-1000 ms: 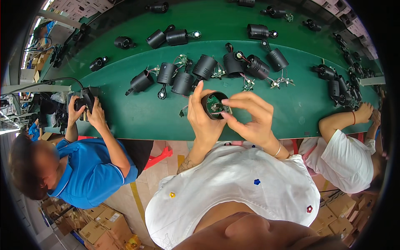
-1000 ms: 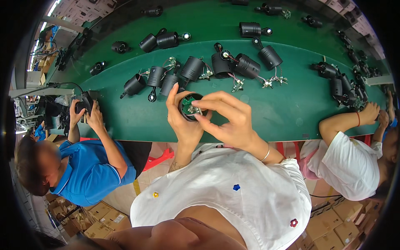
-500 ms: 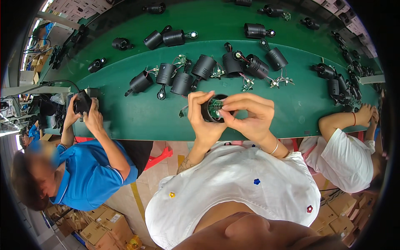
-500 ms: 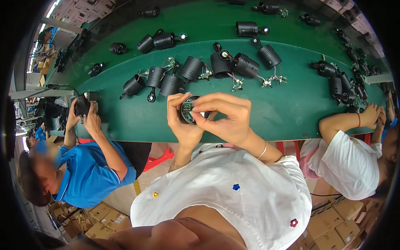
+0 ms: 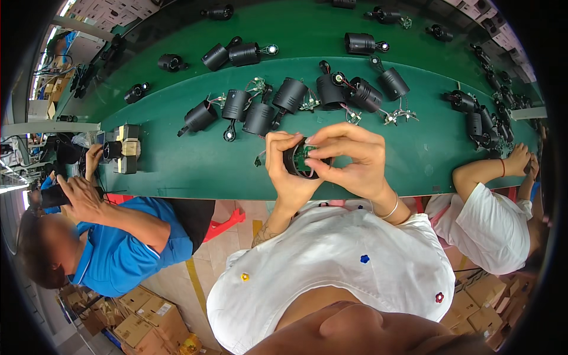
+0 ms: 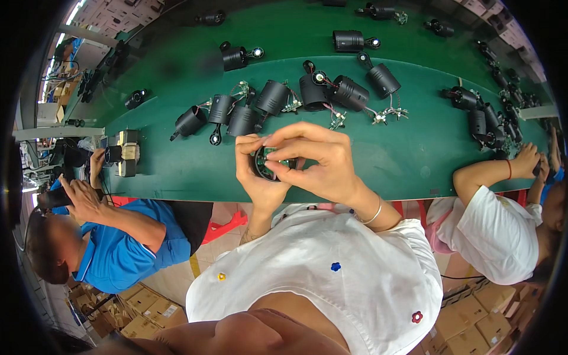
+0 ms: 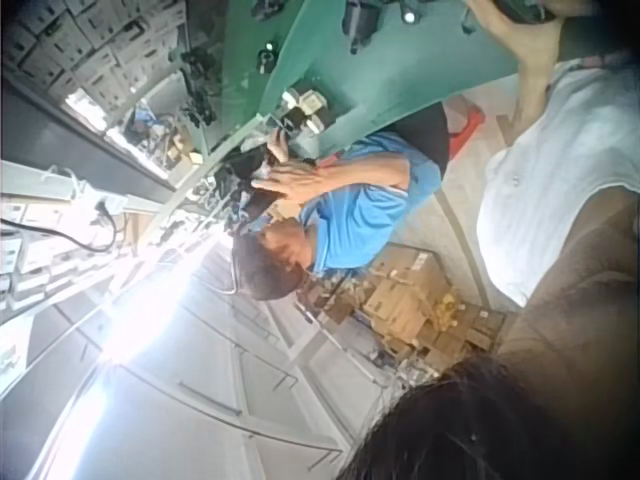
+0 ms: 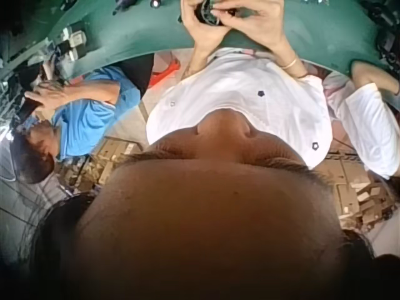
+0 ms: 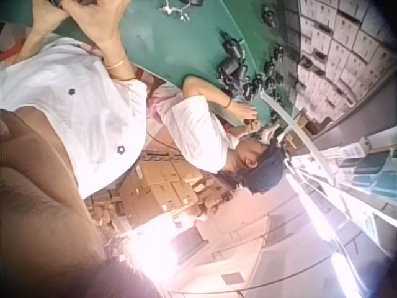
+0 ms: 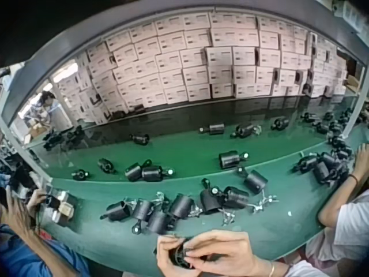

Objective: Assembling circuit boards into black cylindrical housings.

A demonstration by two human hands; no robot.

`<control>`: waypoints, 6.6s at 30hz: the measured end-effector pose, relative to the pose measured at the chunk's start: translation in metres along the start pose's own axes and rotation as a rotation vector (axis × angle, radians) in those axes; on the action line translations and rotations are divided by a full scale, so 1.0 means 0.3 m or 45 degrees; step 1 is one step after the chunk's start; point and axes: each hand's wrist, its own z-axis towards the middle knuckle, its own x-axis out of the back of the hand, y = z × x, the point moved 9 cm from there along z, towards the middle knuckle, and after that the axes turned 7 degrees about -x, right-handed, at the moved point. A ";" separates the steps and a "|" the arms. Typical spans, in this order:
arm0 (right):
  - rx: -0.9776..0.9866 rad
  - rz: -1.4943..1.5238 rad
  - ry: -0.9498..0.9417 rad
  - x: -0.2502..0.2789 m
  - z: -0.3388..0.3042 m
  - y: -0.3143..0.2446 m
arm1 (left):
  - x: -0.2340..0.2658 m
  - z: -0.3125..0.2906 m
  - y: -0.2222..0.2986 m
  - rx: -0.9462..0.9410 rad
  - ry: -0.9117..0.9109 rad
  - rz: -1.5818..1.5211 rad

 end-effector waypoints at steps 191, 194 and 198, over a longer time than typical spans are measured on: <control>0.161 0.344 -0.189 0.185 0.035 0.003 | -0.260 -0.181 0.085 1.085 -0.421 -2.819; 0.237 0.372 -0.243 0.179 0.029 0.014 | -0.262 -0.169 0.112 1.056 -0.494 -3.048; -0.036 0.487 -0.256 0.147 0.031 0.099 | -0.254 -0.157 0.116 0.870 -0.634 -2.862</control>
